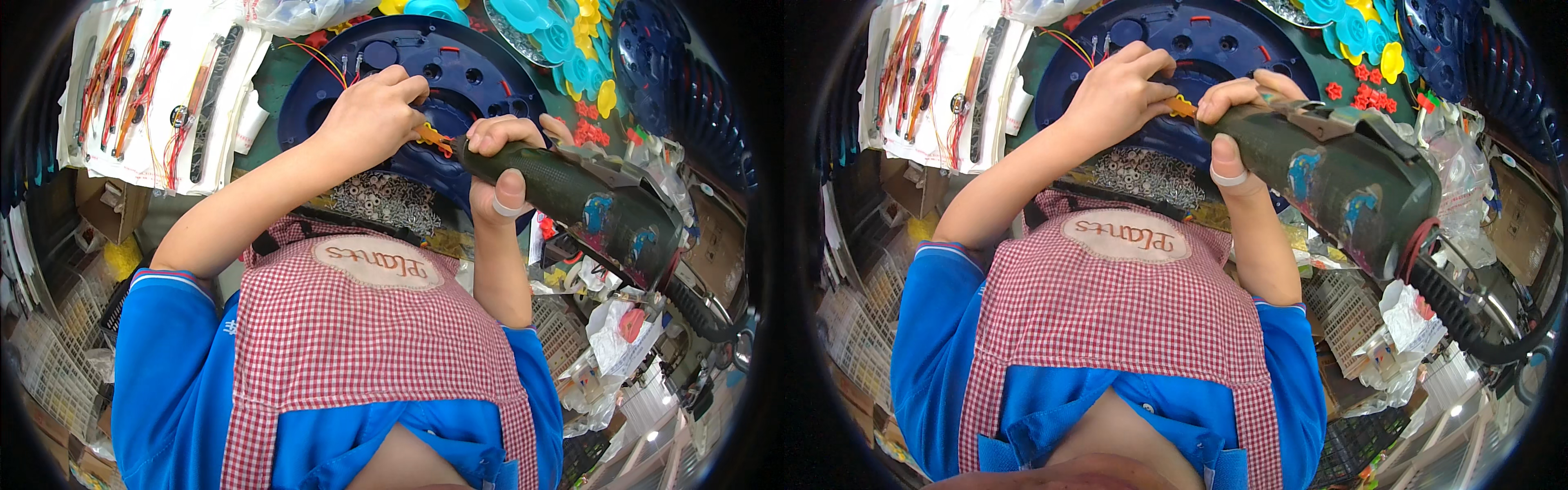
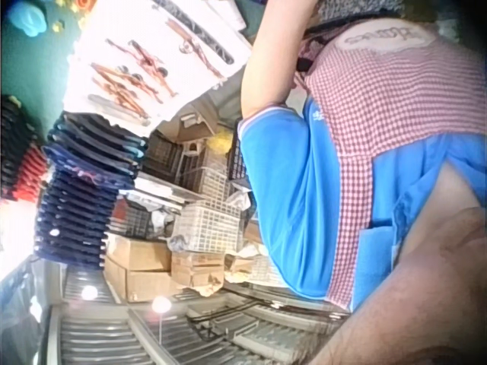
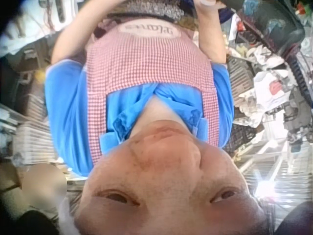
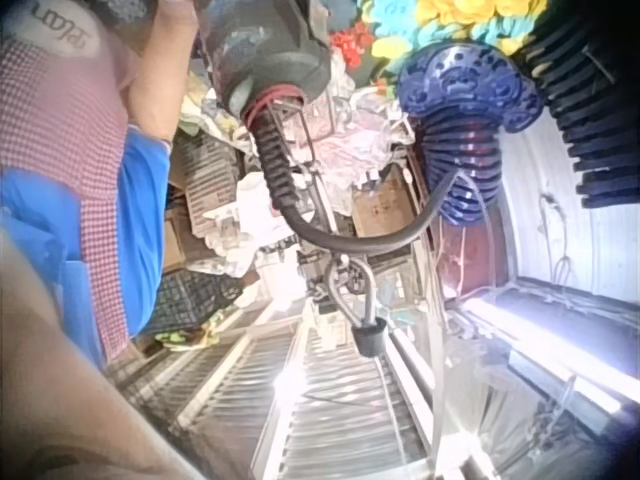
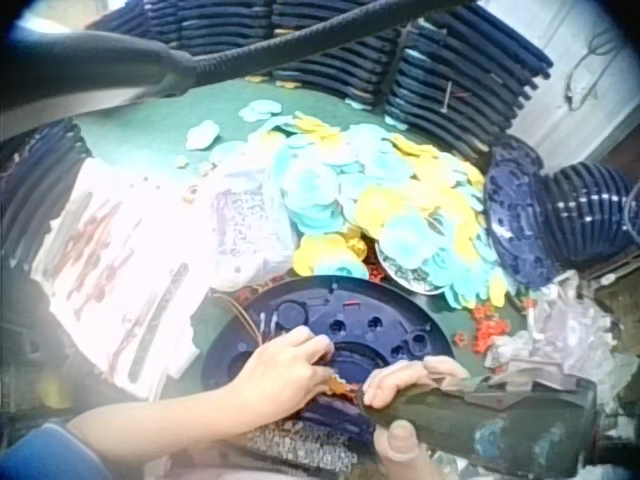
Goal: The person assembles small electronic components on a blue plastic base, using a soldering iron to attach wires to star-shaped pieces. They handle wires, small connectors, and the base, repeatedly positioning and soldering parts while working at a cluttered table with colorful plastic flowers and other supplies.
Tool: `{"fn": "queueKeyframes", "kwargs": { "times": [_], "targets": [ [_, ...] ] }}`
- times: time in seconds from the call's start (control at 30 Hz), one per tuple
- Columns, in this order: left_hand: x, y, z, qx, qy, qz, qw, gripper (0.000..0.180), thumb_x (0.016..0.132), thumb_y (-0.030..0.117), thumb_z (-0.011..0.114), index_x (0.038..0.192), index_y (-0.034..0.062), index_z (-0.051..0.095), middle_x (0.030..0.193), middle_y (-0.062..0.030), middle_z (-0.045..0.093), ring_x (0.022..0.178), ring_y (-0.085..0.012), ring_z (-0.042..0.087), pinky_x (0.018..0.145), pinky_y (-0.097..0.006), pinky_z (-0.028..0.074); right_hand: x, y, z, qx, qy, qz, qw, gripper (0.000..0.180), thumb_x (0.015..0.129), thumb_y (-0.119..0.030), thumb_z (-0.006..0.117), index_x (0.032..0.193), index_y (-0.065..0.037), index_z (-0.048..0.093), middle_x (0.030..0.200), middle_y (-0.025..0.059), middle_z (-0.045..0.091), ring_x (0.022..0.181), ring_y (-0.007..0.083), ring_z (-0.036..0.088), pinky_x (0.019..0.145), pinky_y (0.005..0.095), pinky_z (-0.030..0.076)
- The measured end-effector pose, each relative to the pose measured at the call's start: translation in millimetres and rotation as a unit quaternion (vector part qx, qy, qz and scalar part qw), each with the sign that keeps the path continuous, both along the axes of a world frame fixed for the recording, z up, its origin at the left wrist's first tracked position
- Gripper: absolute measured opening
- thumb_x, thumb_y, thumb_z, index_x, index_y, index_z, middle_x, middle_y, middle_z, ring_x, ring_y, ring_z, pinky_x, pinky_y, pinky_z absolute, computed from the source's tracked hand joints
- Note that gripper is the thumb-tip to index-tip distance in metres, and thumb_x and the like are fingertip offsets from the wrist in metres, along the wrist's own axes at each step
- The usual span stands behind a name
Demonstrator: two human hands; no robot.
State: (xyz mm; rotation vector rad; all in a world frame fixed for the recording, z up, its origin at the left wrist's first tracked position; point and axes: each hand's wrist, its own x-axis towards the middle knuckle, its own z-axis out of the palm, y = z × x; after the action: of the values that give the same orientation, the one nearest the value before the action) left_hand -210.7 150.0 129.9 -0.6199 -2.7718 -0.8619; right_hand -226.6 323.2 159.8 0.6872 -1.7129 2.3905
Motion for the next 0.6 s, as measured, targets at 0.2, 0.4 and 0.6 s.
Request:
{"fn": "queueKeyframes", "kwargs": {
  "times": [0.2,0.4,0.6],
  "targets": [
    [2,-3,-3,-0.004,0.011,-0.005,1.000,0.022,0.071,0.016,0.077,0.091,0.0090,0.076,0.105,0.0008,0.061,0.101,-0.0191,0.056,0.087,-0.032,0.051,8,16,16,-0.106,-0.044,0.023,0.993,0.080,0.082,-0.048,0.074,0.129,0.003,0.034,0.082,0.0106,0.061,0.075,0.0223,0.060,0.073,0.0367,0.051],
    [10,-3,5,0.017,0.059,-0.002,0.998,0.023,0.071,0.017,0.077,0.093,0.0093,0.074,0.105,-0.0007,0.062,0.100,-0.0210,0.057,0.089,-0.035,0.049,70,30,-11,0.043,-0.056,0.078,0.994,0.084,0.080,-0.037,0.081,0.141,-0.005,0.033,0.088,0.0102,0.062,0.083,0.0241,0.061,0.077,0.0375,0.052],
    [57,4,16,0.082,-0.005,-0.126,0.989,0.024,0.063,0.023,0.079,0.084,0.0128,0.072,0.084,0.0051,0.062,0.085,-0.0140,0.056,0.071,-0.031,0.042,62,25,12,-0.071,-0.063,0.012,0.995,0.088,0.080,-0.058,0.073,0.138,-0.006,0.031,0.083,0.0076,0.059,0.072,0.0205,0.059,0.068,0.0376,0.051]
  ]
}}
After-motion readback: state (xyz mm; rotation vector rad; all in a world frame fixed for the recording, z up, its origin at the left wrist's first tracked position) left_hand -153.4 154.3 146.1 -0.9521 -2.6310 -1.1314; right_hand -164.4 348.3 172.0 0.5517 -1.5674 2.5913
